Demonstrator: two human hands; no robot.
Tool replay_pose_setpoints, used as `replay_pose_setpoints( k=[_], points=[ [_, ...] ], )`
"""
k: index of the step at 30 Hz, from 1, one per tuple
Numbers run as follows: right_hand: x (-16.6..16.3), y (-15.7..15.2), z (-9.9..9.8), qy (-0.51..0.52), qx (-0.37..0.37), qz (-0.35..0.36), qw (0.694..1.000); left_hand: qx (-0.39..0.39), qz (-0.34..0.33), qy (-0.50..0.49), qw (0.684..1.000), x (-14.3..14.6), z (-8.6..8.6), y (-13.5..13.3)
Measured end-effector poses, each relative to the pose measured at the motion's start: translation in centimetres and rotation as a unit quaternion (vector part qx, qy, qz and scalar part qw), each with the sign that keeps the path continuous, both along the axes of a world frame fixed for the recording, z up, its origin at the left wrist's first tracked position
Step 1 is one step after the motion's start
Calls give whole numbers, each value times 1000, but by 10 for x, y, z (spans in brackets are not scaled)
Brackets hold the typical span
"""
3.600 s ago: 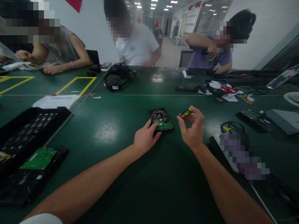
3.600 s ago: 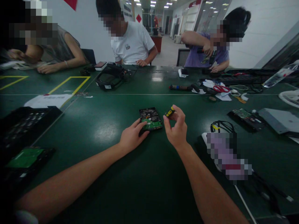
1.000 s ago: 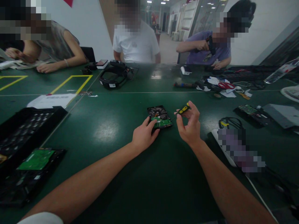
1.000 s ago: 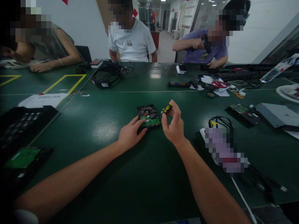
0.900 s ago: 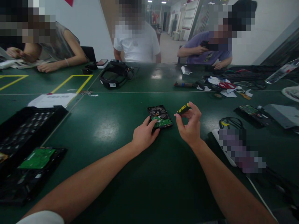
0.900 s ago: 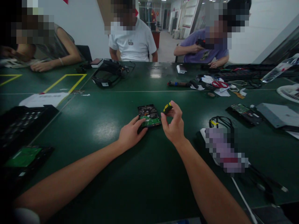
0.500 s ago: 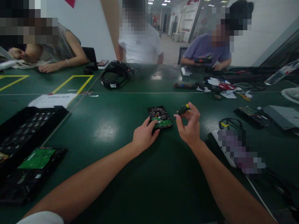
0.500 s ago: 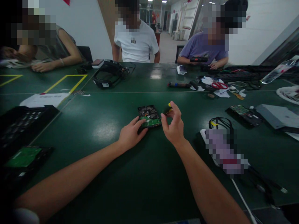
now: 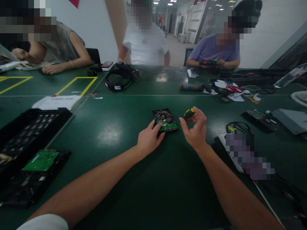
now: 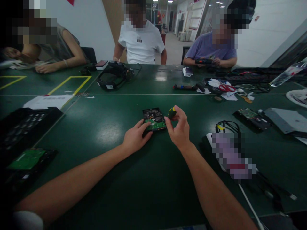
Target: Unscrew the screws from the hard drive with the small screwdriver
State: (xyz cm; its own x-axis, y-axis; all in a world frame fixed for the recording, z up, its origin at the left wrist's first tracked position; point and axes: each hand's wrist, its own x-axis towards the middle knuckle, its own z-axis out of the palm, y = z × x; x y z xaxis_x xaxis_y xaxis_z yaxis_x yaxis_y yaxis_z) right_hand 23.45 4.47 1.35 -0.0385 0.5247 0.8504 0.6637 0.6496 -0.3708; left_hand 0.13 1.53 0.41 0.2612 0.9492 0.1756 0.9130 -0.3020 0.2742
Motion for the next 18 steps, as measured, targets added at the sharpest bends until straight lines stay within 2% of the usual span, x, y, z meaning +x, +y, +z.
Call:
replay_pose_setpoints(
  k=[6, 12, 16, 18],
  points=[
    [-2, -3, 3, 0, -32, 34, 999, -3, -2, -2, 1000, 0, 1, 1],
    [-3, -2, 3, 3, 7, 15, 1000, -2, 1, -6, 1000, 0, 2, -1],
    [-3, -2, 3, 25, -41, 52, 997, -1, 1, -6, 1000, 0, 2, -1],
    [-3, -2, 2, 30, -44, 43, 998, -1, -1, -6, 1000, 0, 3, -1]
  ],
)
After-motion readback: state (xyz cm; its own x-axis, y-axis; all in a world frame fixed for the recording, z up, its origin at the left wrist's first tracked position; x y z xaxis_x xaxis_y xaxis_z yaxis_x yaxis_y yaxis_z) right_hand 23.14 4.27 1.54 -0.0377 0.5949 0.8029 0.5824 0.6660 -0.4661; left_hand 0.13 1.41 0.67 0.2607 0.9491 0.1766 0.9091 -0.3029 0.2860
